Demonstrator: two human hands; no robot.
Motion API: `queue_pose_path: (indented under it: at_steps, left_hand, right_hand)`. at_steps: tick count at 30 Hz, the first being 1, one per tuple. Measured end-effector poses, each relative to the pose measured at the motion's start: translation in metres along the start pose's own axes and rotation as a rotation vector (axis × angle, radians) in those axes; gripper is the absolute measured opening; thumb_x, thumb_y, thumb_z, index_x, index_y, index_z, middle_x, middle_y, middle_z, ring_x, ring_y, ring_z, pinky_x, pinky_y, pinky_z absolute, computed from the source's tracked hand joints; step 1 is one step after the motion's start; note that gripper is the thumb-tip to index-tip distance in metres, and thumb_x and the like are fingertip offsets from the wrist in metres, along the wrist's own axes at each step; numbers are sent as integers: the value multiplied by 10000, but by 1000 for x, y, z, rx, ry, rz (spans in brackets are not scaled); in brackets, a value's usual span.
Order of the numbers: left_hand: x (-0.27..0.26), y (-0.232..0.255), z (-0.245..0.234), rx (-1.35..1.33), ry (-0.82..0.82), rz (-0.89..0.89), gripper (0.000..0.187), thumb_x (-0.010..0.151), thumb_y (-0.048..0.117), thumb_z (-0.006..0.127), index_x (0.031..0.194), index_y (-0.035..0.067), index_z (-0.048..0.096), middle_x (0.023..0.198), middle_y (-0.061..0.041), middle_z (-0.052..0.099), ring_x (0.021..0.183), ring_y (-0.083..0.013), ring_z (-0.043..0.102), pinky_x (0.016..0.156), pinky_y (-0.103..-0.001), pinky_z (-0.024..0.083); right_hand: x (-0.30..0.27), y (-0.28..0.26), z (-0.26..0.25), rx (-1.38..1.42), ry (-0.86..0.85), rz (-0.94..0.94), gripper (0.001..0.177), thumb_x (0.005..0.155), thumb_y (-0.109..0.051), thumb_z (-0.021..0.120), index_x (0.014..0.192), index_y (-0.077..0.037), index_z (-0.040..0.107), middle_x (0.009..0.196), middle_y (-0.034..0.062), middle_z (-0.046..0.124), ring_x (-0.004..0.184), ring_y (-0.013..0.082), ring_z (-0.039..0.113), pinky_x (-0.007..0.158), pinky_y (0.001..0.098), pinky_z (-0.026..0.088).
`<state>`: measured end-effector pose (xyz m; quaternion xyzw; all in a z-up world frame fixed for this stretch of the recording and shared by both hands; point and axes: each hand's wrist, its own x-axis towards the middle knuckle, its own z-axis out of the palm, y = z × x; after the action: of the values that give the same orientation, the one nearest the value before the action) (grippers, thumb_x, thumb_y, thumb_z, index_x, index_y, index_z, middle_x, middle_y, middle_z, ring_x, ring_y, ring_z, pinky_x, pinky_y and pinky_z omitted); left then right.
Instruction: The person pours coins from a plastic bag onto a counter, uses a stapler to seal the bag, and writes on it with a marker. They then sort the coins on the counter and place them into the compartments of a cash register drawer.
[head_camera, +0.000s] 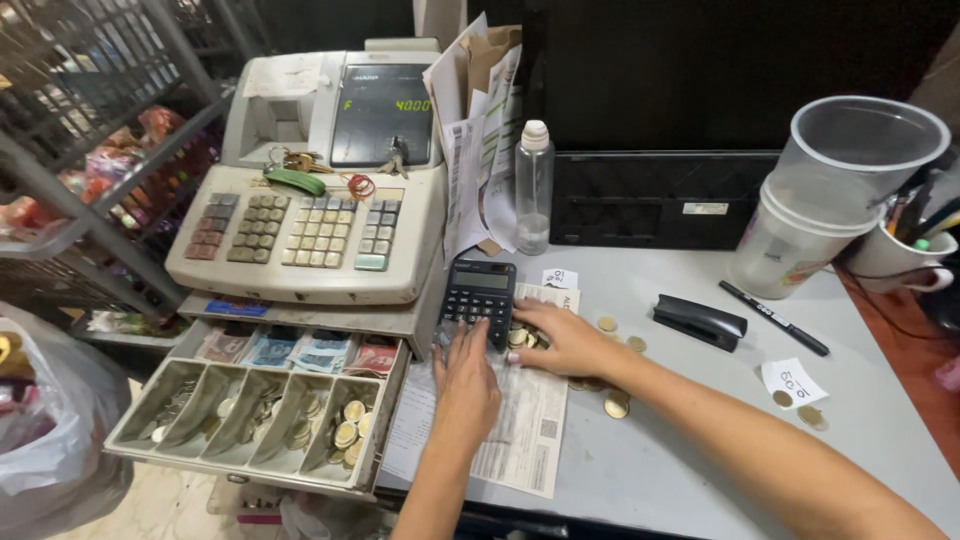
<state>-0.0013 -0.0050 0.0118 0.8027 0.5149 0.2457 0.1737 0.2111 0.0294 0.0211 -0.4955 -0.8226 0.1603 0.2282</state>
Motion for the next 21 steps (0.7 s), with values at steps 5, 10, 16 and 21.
queue_pose_path:
  at_steps: [5, 10, 16, 21]
  left_hand:
    - [2, -9, 6, 74, 11, 45, 713, 836, -26, 512, 1514, 154, 383, 1555, -92, 455, 1514, -317, 309, 1163, -689, 213]
    - [2, -18, 16, 157, 44, 105, 583, 876, 12, 501, 1430, 191, 505, 1558, -93, 441, 1501, -335, 323, 1138, -690, 251]
    - [1, -1, 6, 93, 274, 108, 496, 874, -37, 652, 1337, 141, 648, 1442, -113, 619, 1407, -305, 491, 1181, -654, 237]
    - [-9, 32, 2, 57, 363, 518, 281, 882, 91, 692, 1163, 88, 692, 1310, -136, 684, 1286, -293, 590, 1183, -636, 238]
  right_hand:
    - [-16, 12, 30, -55, 161, -61, 547, 891, -476, 748, 1298, -118, 678, 1330, 108, 692, 1303, 297, 610, 1088, 455, 491]
    - [-51, -8, 5, 82, 4, -267, 245, 952, -299, 645, 1082, -106, 722, 1185, 149, 741, 1208, 345, 669, 1003, 473, 548]
    - [-107, -27, -37, 77, -105, -340, 345, 905, -226, 713, 1179, -17, 707, 1326, 187, 691, 1249, 344, 652, 1073, 472, 491]
    - [-84, 4, -60, -86, -16, -58, 279, 920, -225, 596, 1133, -104, 731, 1200, 106, 726, 1156, 297, 655, 1008, 458, 491]
